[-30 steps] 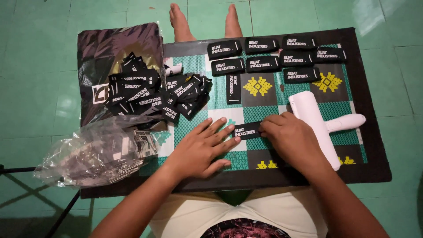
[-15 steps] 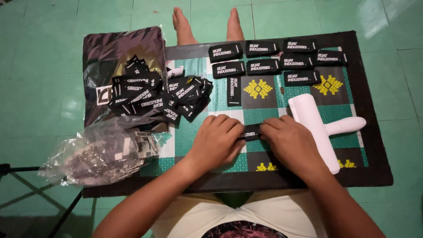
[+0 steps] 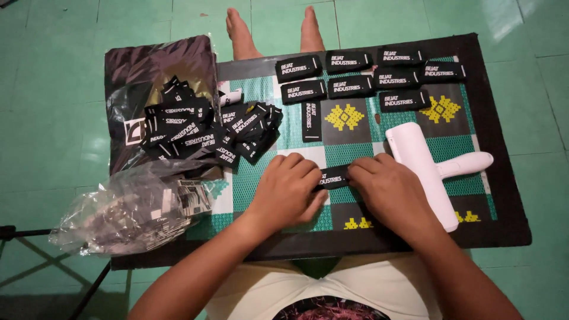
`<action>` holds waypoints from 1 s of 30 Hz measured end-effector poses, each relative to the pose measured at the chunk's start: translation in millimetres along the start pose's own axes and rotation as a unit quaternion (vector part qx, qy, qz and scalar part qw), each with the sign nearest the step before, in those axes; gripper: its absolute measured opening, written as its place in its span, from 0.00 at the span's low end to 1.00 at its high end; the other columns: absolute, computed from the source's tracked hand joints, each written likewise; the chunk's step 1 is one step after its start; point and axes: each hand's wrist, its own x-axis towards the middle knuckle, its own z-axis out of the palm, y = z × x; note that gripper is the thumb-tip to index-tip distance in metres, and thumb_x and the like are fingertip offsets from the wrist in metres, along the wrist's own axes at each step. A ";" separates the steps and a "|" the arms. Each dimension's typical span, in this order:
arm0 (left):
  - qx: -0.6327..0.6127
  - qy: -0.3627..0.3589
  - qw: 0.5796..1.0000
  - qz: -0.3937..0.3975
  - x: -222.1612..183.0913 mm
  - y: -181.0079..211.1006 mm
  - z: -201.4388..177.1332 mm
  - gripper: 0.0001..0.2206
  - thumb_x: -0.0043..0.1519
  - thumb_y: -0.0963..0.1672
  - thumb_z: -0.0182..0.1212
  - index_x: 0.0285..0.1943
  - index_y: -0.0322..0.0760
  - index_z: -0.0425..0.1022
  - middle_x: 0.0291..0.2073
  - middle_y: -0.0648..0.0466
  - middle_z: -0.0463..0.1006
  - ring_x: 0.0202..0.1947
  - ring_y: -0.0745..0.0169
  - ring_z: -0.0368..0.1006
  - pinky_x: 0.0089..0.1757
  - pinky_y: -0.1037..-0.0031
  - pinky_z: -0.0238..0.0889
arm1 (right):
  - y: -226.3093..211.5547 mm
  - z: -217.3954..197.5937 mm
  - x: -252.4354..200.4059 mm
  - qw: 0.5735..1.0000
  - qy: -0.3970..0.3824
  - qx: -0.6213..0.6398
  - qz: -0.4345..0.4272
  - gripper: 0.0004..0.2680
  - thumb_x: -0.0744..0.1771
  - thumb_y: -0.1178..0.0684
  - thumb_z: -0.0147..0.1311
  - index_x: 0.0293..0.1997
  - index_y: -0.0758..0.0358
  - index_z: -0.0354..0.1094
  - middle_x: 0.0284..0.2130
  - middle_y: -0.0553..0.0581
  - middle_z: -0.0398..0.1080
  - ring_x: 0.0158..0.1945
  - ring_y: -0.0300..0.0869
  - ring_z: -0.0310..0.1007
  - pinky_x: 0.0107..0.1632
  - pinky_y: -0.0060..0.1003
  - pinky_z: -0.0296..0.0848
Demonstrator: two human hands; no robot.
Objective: Cleaning small black clothing labels using a lint roller and arranging them on a mat.
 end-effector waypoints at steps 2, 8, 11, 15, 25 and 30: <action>0.000 0.010 1.000 0.009 4.1 2.4 3.2 0.09 0.57 0.49 0.61 0.38 0.41 0.75 0.35 0.53 0.76 0.41 0.50 0.73 0.41 0.62 0.64 | -1.3 -1.8 0.3 1.000 -0.008 -0.001 0.005 0.05 0.68 0.53 0.54 0.44 0.52 0.76 0.42 0.55 0.77 0.43 0.50 0.76 0.38 0.38 0.72; -0.007 0.026 0.999 0.040 1.9 3.6 8.2 0.05 0.63 0.45 0.56 0.39 0.42 0.76 0.37 0.52 0.76 0.43 0.50 0.74 0.41 0.65 0.65 | -1.2 -0.9 0.1 1.000 0.002 -0.018 0.001 0.04 0.68 0.53 0.56 0.42 0.53 0.77 0.40 0.54 0.78 0.41 0.49 0.76 0.36 0.37 0.71; -0.006 0.023 0.999 0.035 -1.4 0.2 5.6 0.06 0.64 0.45 0.55 0.39 0.43 0.76 0.37 0.54 0.76 0.42 0.52 0.74 0.41 0.66 0.65 | -2.9 -3.3 0.3 1.000 0.003 -0.021 -0.001 0.04 0.68 0.53 0.56 0.41 0.53 0.77 0.40 0.54 0.78 0.41 0.49 0.77 0.36 0.37 0.72; -0.008 0.019 0.999 0.037 -3.6 0.3 -1.6 0.05 0.63 0.44 0.56 0.39 0.43 0.77 0.37 0.53 0.77 0.42 0.52 0.74 0.40 0.65 0.66 | -4.3 -5.4 0.9 1.000 -0.003 -0.017 0.007 0.04 0.68 0.53 0.56 0.41 0.53 0.78 0.40 0.55 0.78 0.41 0.49 0.77 0.36 0.38 0.72; -0.020 0.026 0.999 0.034 -19.5 -6.9 -4.7 0.06 0.65 0.46 0.58 0.39 0.44 0.78 0.39 0.52 0.79 0.46 0.50 0.75 0.43 0.64 0.68 | -7.0 -9.3 1.6 1.000 0.006 -0.010 0.003 0.04 0.68 0.53 0.56 0.41 0.54 0.78 0.40 0.55 0.78 0.41 0.51 0.77 0.36 0.39 0.72; -0.014 -0.001 0.998 0.063 -21.8 -10.2 -15.3 0.10 0.69 0.48 0.51 0.46 0.43 0.76 0.46 0.51 0.79 0.50 0.48 0.74 0.44 0.62 0.66 | -5.1 -5.5 0.4 1.000 0.013 -0.014 0.006 0.03 0.67 0.52 0.58 0.42 0.52 0.77 0.41 0.53 0.78 0.42 0.49 0.78 0.38 0.37 0.73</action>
